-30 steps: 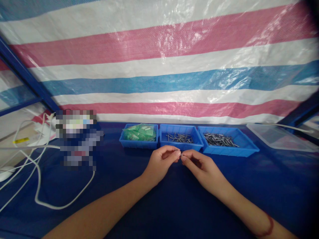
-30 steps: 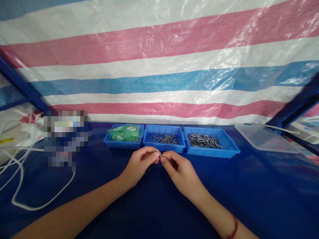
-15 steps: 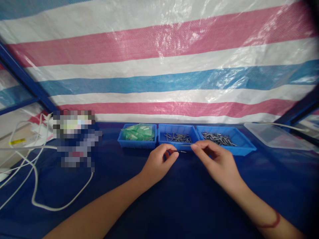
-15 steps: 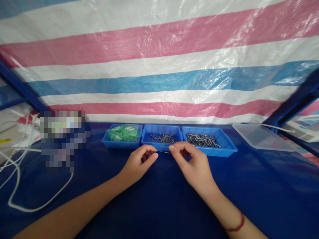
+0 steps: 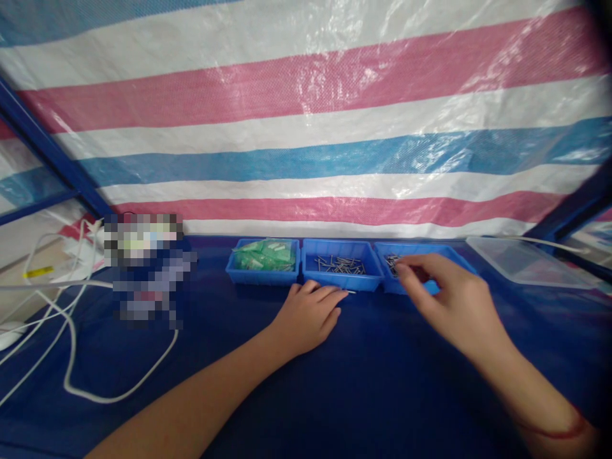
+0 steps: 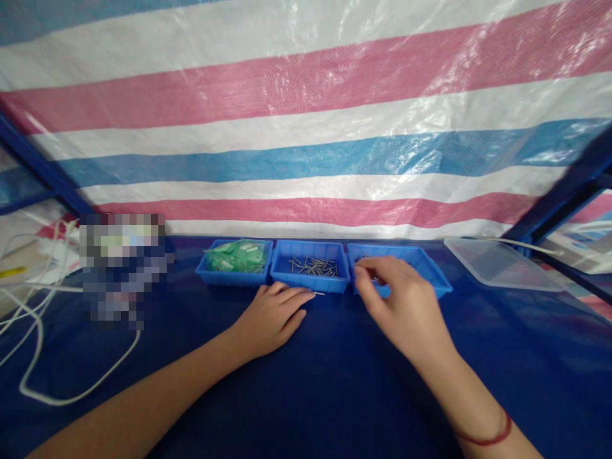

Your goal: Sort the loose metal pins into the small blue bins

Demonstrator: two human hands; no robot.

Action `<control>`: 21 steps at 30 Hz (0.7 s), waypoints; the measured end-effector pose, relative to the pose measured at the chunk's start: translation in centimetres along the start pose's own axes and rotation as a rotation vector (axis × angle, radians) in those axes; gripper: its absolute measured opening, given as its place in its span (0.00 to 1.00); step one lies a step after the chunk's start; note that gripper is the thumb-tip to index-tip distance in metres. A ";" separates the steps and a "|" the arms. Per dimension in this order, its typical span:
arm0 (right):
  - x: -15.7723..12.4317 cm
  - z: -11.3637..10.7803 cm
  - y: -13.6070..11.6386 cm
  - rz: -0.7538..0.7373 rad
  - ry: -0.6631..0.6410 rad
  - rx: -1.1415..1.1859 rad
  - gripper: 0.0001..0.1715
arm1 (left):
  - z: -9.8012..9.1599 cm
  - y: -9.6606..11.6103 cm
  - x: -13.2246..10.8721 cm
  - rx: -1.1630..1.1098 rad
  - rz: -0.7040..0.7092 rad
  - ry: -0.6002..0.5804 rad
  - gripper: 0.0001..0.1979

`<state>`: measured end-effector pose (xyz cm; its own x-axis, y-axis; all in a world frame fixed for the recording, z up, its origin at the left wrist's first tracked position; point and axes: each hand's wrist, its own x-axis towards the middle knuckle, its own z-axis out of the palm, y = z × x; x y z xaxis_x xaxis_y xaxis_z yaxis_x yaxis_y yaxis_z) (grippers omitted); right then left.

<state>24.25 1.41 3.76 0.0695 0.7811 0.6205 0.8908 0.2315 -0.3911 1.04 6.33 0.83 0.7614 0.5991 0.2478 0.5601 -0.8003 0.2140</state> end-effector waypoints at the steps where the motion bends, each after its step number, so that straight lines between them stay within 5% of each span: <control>1: -0.3 0.3 -1.0 -0.084 -0.138 0.073 0.13 | 0.0 0.0 0.0 0.011 0.003 -0.005 0.18; 3: -0.8 1.1 -2.3 -0.186 -0.390 0.141 0.13 | 0.0 0.0 0.0 0.028 0.005 -0.010 0.18; 5: -1.3 2.0 -2.7 -0.193 -0.495 0.112 0.12 | 0.1 0.0 0.0 0.036 0.005 -0.016 0.18; 13: -2.1 4.8 -1.1 -0.116 -0.554 -0.037 0.18 | 0.4 -0.1 0.0 0.022 0.016 -0.022 0.16; 21: -1.9 5.0 -2.4 -0.002 -0.525 -0.140 0.09 | 0.4 -0.1 0.1 -0.005 -0.033 0.011 0.15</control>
<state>19.74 2.28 0.11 -0.1337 0.9738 0.1839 0.9445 0.1814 -0.2740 1.16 6.43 0.50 0.7393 0.6251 0.2505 0.5828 -0.7803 0.2270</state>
